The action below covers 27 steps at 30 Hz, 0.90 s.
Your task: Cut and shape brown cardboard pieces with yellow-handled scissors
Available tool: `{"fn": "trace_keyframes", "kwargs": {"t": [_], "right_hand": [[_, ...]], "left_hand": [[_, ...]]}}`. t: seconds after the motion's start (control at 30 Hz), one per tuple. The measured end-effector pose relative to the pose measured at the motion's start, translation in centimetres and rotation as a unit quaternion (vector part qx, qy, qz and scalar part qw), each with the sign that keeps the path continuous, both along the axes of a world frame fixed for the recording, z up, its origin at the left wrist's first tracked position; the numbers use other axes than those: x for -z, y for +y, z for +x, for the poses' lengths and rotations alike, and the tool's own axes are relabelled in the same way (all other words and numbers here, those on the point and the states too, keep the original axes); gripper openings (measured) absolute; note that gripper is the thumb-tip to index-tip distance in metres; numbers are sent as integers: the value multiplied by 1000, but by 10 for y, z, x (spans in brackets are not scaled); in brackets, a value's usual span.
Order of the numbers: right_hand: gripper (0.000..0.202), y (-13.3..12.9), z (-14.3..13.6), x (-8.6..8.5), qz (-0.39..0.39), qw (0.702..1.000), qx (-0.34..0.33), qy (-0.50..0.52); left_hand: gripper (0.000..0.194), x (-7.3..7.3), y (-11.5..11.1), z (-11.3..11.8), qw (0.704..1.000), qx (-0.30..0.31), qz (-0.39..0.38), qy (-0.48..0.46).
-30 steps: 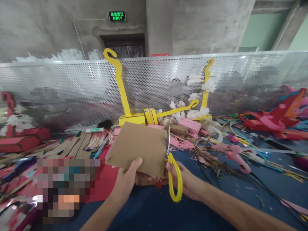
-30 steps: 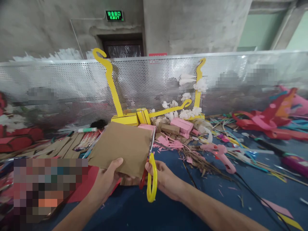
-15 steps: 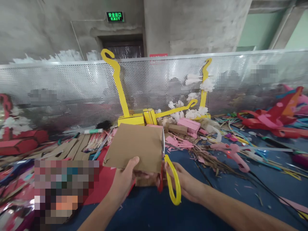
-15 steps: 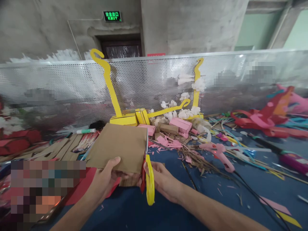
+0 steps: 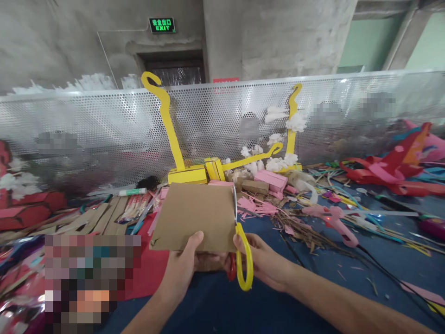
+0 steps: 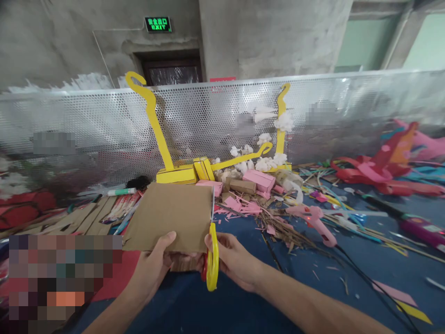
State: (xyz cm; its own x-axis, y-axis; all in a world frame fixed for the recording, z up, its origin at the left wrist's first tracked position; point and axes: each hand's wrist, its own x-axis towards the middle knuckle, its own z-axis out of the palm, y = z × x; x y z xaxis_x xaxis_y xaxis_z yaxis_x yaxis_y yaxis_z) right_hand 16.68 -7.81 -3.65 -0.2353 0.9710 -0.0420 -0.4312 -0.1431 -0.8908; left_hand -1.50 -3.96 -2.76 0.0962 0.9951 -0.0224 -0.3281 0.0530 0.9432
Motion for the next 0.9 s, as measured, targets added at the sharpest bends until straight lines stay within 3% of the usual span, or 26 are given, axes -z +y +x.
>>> {"fn": "trace_keyframes", "kwargs": {"t": [0.27,0.6,0.8,0.9], "right_hand": [[57,3,1,6,39,998,-31,-35],[59,2,-3,1,51,997,-20,-45],[47,5,-2,9,48,999,19,13],[50,5,2,13,56,998,5,22]], "left_hand": [[42,3,3,1,1000,-19,2,11],[65,-5,1,2,999,-35,34,4],[62,-12,-1,3,995,-64,37,-64],[57,-12,-1,2,993,-56,39,-92]]}}
